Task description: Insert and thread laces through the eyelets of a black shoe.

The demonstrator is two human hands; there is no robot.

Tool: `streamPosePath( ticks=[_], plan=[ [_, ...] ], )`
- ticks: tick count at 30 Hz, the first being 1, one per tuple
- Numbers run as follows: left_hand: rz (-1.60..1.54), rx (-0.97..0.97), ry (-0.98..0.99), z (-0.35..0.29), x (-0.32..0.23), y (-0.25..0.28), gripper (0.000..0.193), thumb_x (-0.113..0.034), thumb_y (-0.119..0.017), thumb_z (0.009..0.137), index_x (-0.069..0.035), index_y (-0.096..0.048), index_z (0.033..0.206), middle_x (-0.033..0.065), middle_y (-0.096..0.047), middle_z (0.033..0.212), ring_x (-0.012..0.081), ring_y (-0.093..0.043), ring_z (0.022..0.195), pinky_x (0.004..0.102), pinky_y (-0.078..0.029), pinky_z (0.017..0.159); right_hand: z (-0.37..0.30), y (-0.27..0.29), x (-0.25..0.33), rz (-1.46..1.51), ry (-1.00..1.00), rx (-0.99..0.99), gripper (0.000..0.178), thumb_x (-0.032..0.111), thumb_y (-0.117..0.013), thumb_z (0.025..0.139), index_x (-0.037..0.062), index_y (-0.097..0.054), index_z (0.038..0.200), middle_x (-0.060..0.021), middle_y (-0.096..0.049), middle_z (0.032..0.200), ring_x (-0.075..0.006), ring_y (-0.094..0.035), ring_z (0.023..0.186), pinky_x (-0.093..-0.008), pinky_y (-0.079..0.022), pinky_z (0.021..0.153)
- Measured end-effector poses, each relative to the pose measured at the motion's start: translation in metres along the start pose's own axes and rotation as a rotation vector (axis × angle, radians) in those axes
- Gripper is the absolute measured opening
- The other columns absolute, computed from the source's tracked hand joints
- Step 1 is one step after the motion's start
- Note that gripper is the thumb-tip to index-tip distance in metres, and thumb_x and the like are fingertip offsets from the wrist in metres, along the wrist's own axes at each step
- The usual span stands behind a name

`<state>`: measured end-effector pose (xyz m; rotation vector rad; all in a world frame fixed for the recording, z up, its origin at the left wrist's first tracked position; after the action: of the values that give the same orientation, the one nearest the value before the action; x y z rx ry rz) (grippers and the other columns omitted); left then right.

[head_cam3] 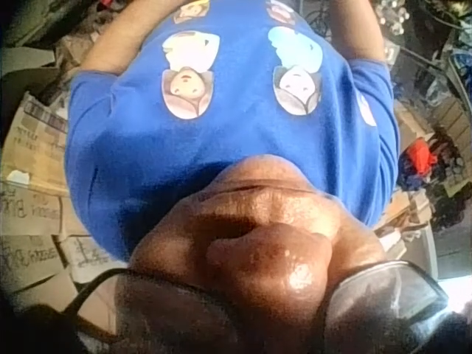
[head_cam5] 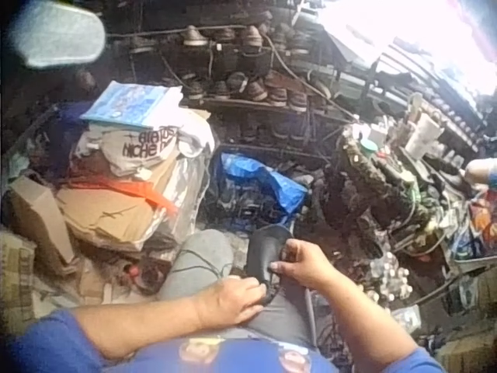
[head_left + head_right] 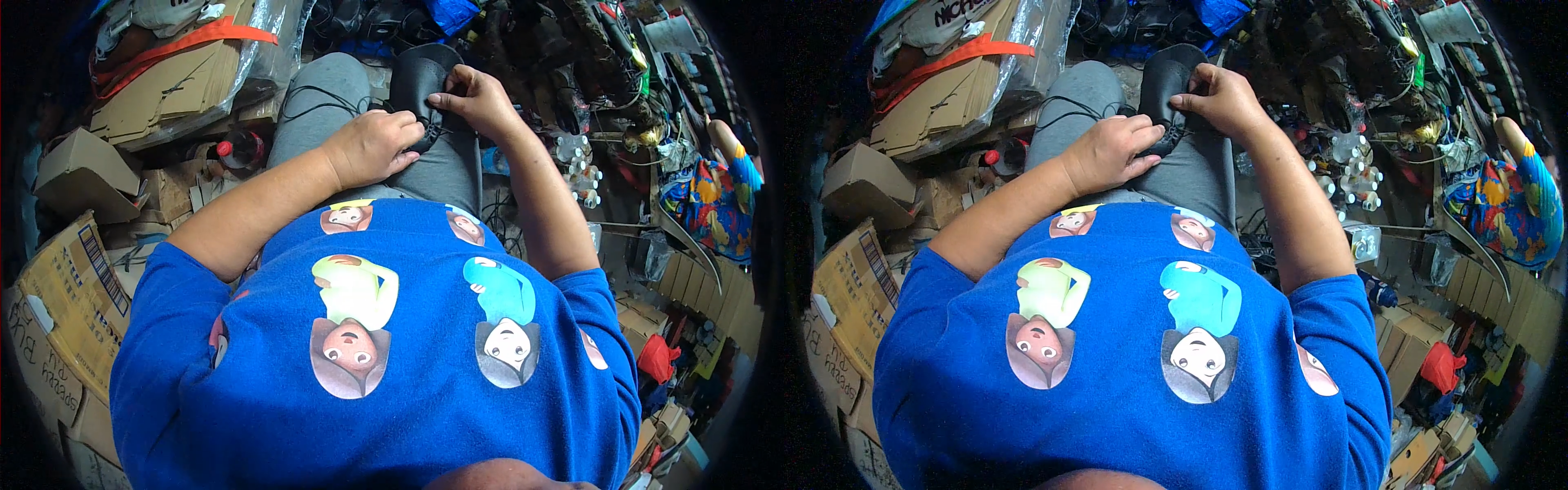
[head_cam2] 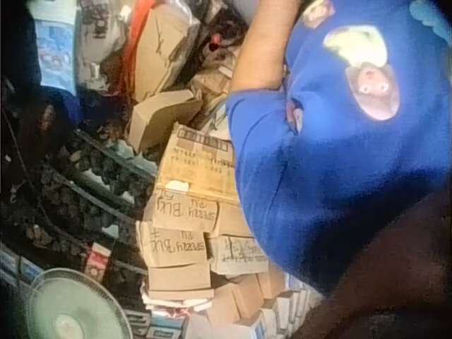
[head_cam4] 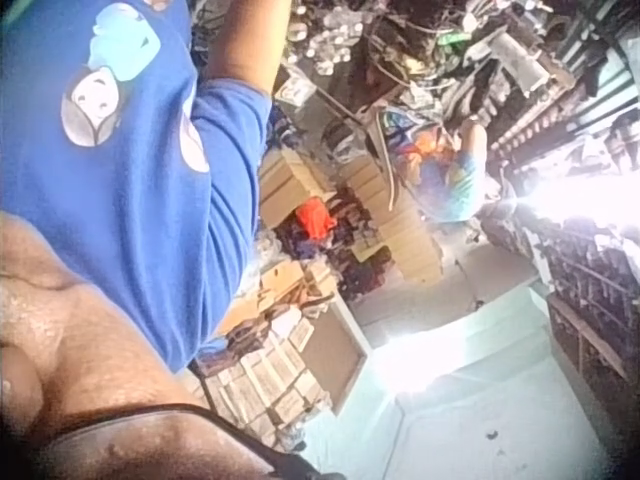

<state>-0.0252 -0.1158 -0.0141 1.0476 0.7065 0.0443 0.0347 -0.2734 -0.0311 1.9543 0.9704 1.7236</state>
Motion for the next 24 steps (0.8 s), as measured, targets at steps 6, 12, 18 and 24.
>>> streamPosePath(
  ticks=[6,12,18,24],
  plan=[
    [-0.182,-0.114,0.207,-0.002,0.010,0.006,0.043,-0.019,-0.073,0.068,-0.003,-0.062,0.106,0.0122,-0.059,0.091,0.0279,-0.060,0.081,0.0346,-0.048,0.077,-0.001,0.005,-0.016,0.013,0.009,-0.153,0.052,0.033,-0.082,0.064,0.0050,-0.059,0.101,-0.0063,-0.059,0.072,-0.0145,-0.056,0.066,-0.0290,-0.047,0.061],
    [-0.217,-0.090,0.252,0.000,0.011,0.003,0.042,-0.016,-0.072,0.067,-0.004,-0.063,0.106,0.0111,-0.058,0.092,0.0266,-0.060,0.082,0.0331,-0.049,0.076,-0.001,0.005,-0.019,0.010,-0.062,-0.132,0.062,0.033,-0.082,0.064,0.0050,-0.055,0.113,-0.0046,-0.058,0.076,-0.0127,-0.054,0.067,-0.0270,-0.045,0.061],
    [-0.129,-0.034,0.059,0.004,0.008,-0.002,0.044,-0.017,-0.071,0.069,-0.006,-0.061,0.110,0.0115,-0.058,0.096,0.0288,-0.060,0.081,0.0352,-0.049,0.076,0.002,0.005,-0.018,0.003,-0.034,-0.150,0.063,0.036,-0.082,0.062,0.0071,-0.054,0.111,-0.0069,-0.057,0.072,-0.0173,-0.056,0.067,-0.0309,-0.046,0.062],
    [-0.264,0.028,0.158,0.009,0.030,0.015,0.037,-0.020,-0.070,0.075,-0.005,-0.063,0.108,0.0091,-0.059,0.099,0.0215,-0.061,0.082,0.0343,-0.049,0.074,-0.018,0.012,-0.005,0.027,0.039,-0.201,0.057,0.036,-0.077,0.069,0.0076,-0.053,0.113,-0.0103,-0.060,0.079,-0.0183,-0.058,0.071,-0.0315,-0.047,0.064]
  ],
)
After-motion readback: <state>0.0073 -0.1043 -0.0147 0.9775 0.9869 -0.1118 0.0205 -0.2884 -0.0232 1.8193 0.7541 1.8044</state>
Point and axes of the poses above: each hand's wrist, its own z-axis towards the middle knuckle, its own y-axis out of the back of the hand, x = y × z, the point moved 6 cm from there along z, towards the middle knuckle
